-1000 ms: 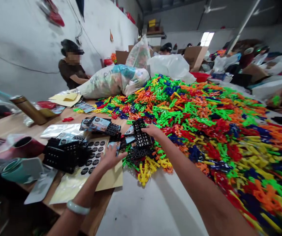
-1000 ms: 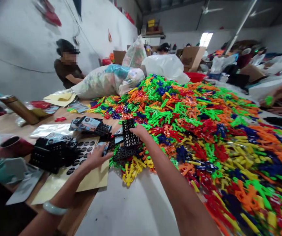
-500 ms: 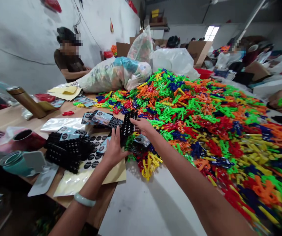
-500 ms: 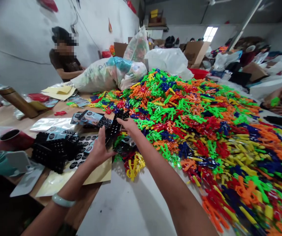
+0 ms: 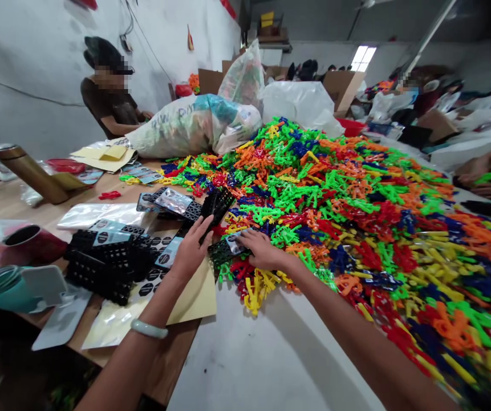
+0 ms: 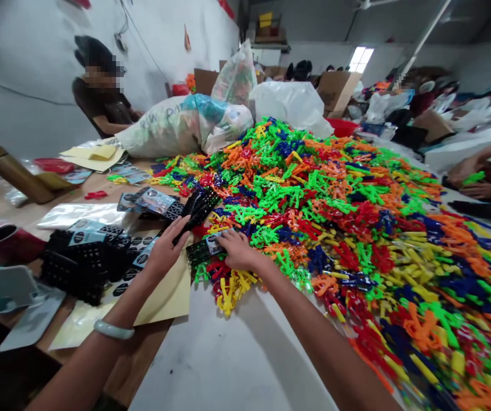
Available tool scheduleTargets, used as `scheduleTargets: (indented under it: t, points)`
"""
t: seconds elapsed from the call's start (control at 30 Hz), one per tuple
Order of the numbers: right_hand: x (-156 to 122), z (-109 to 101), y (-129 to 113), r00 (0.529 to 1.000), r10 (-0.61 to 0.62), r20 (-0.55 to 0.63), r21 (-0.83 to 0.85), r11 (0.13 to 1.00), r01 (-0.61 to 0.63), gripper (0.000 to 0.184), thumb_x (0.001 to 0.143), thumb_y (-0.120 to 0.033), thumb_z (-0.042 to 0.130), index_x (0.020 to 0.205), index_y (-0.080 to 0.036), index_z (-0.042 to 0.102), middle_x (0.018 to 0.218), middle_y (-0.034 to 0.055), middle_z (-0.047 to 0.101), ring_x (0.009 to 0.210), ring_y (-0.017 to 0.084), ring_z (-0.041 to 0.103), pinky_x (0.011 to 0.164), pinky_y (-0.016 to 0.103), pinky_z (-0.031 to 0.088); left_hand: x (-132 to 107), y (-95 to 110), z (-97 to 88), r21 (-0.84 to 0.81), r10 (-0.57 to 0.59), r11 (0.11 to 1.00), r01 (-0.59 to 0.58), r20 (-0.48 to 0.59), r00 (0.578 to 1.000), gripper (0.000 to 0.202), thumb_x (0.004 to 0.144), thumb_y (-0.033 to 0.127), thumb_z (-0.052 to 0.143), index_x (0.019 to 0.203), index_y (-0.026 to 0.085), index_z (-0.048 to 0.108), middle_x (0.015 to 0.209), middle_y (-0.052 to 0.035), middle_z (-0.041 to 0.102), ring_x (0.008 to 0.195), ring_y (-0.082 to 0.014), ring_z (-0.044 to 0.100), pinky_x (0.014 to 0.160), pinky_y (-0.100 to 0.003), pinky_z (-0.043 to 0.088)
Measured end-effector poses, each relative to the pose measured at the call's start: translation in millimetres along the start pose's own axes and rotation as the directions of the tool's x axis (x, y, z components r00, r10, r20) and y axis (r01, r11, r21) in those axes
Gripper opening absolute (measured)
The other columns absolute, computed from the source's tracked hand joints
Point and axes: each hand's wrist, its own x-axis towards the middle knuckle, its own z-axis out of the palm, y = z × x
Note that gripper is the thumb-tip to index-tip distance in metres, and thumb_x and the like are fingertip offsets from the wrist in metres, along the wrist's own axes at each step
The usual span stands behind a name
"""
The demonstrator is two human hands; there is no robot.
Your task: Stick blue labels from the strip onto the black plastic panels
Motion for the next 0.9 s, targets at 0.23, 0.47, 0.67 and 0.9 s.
scheduleTargets:
  t: [0.23, 0.47, 0.67, 0.9]
  points:
    - [33.8, -10.2, -18.3, 0.982, -0.186, 0.029, -0.205, 0.961, 0.188, 0.025, 0.093, -0.017, 0.045, 0.106, -0.016, 0.066, 0.103, 0.0132, 0.067, 0.106, 0.024, 0.053, 0.099, 0.041, 0.033, -13.4, -0.3, 10.2, 0.163, 0.009, 0.986, -0.047, 0.227, 0.974, 0.074, 0.077, 0.041, 0.072, 0.143, 0.029, 0.041, 0.157, -0.0133, 0.027, 0.144, -0.0371, 0.023, 0.113, -0.058, 0.026]
    - [51.9, -19.8, -32.4, 0.875, -0.078, -0.478, -0.124, 0.992, 0.021, 0.034, 0.097, -0.024, 0.041, 0.128, -0.018, 0.053, 0.136, 0.0114, 0.052, 0.132, 0.023, 0.035, 0.115, 0.043, 0.016, -3.9, 4.8, -1.8, 0.098, -0.091, 0.991, 0.089, 0.008, 0.996, 0.053, 0.089, 0.022, 0.051, 0.141, 0.027, 0.042, 0.147, -0.0078, 0.045, 0.130, -0.0248, 0.048, 0.105, -0.040, 0.044]
    - [73.0, 39.1, -45.1, 0.810, 0.432, -0.396, 0.040, 0.890, -0.455, 0.085, 0.089, -0.051, 0.047, 0.151, -0.005, 0.013, 0.157, 0.0250, 0.011, 0.145, 0.037, 0.006, 0.113, 0.058, 0.009, 1.7, 9.0, -8.2, -0.004, -0.224, 0.974, 0.228, -0.213, 0.951, 0.051, 0.088, 0.030, 0.054, 0.137, 0.026, 0.045, 0.120, -0.0009, 0.066, 0.103, -0.0190, 0.064, 0.094, -0.031, 0.050]
    - [64.1, 37.1, -21.2, 0.944, 0.317, -0.091, -0.171, 0.929, -0.328, 0.044, 0.083, -0.050, 0.055, 0.119, -0.026, 0.062, 0.129, 0.0128, 0.058, 0.125, 0.038, 0.041, 0.103, 0.074, 0.005, -1.9, 6.9, -7.2, 0.034, -0.164, 0.984, 0.173, -0.181, 0.970, 0.050, 0.089, 0.028, 0.052, 0.138, 0.027, 0.044, 0.129, -0.0025, 0.062, 0.113, -0.0204, 0.061, 0.101, -0.033, 0.045]
